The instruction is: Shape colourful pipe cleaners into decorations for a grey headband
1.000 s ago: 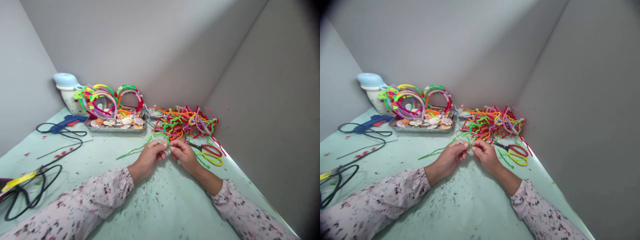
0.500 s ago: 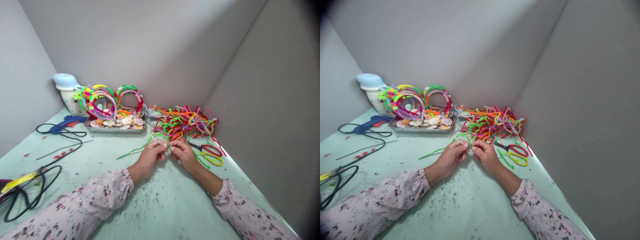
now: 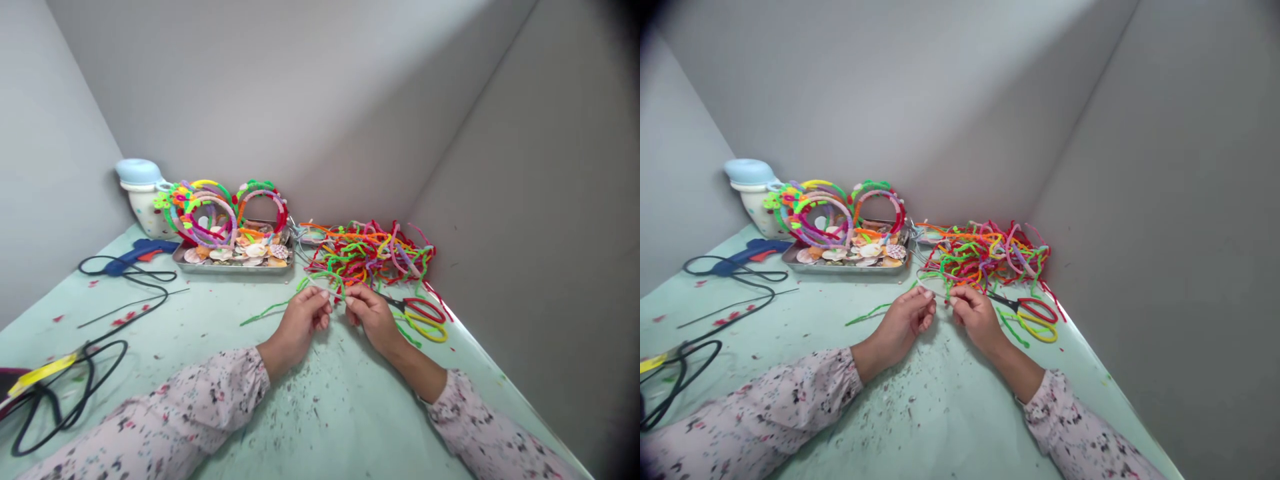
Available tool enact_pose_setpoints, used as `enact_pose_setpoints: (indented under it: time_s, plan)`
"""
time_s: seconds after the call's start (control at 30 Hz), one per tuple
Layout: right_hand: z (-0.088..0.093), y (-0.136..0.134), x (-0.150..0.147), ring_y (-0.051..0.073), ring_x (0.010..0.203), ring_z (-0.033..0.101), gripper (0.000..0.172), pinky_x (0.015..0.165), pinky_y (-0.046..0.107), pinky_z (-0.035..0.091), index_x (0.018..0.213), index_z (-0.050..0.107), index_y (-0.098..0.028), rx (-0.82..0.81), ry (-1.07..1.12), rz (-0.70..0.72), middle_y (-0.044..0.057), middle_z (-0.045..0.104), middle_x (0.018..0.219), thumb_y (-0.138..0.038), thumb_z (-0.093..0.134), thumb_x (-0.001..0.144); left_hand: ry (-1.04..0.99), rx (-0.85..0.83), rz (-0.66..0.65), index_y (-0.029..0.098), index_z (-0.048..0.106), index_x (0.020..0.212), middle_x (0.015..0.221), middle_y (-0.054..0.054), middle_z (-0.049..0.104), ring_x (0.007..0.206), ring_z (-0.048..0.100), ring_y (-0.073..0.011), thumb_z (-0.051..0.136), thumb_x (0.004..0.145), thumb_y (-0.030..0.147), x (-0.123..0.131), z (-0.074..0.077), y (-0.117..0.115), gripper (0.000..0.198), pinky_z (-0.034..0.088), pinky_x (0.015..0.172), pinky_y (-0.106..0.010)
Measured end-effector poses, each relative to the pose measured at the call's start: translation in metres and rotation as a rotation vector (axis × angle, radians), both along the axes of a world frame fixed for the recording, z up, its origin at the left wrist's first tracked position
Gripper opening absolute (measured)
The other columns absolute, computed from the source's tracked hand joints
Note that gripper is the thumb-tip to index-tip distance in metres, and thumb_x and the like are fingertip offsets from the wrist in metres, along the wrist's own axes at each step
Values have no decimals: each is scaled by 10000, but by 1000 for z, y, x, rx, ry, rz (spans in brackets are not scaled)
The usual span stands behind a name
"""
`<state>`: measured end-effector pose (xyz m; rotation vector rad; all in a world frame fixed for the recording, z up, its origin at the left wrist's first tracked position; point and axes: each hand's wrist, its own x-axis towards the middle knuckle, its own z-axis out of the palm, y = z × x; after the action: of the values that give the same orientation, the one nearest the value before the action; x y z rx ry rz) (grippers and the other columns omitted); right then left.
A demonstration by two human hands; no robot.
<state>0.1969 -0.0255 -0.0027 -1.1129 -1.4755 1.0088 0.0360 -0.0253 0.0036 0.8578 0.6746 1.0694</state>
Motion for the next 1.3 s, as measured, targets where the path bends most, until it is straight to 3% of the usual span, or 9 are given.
enact_pose_setpoints:
  time_s: [0.13,0.33,0.77,1.13,1.2,1.3]
  plan:
    - [-1,1,0,98,448,417,123,463,229,344,823,577,-191,-4,-22,-6,-65,470,496,-307,535,822,115,124,85,175,465,765,591,52,488,435,402,-42,572,819,323,1,-1,-5,190,302,425,-162]
    - [-2,2,1,104,466,420,137,466,231,346,851,592,-189,-5,-36,23,-60,465,525,-311,532,827,303,278,155,189,523,1016,571,73,457,438,405,-60,558,830,308,4,1,-10,224,345,432,-169]
    - [-2,0,-3,113,482,424,80,477,232,342,744,581,-212,20,-153,79,-51,473,544,-229,532,804,399,330,88,189,456,1331,570,64,492,459,377,-71,548,834,338,2,2,-14,527,332,485,-193]
    - [2,3,-3,109,511,431,107,496,230,354,753,585,-200,10,-102,103,-37,515,616,-259,519,813,585,875,184,247,540,1276,867,-41,511,720,487,-133,513,839,171,-5,11,-24,444,412,640,-238]
    - [1,3,-2,110,508,431,99,494,232,352,759,587,-200,4,-102,94,-39,508,606,-259,526,810,597,895,202,263,463,1339,978,-61,515,731,501,-132,519,827,157,-4,11,-23,526,431,679,-250]
    - [-1,3,-1,109,486,421,99,479,231,341,757,573,-203,-14,-87,98,-48,475,569,-268,530,818,639,773,318,246,367,1382,1049,-75,503,681,497,-117,514,818,149,-2,8,-20,590,441,681,-260]
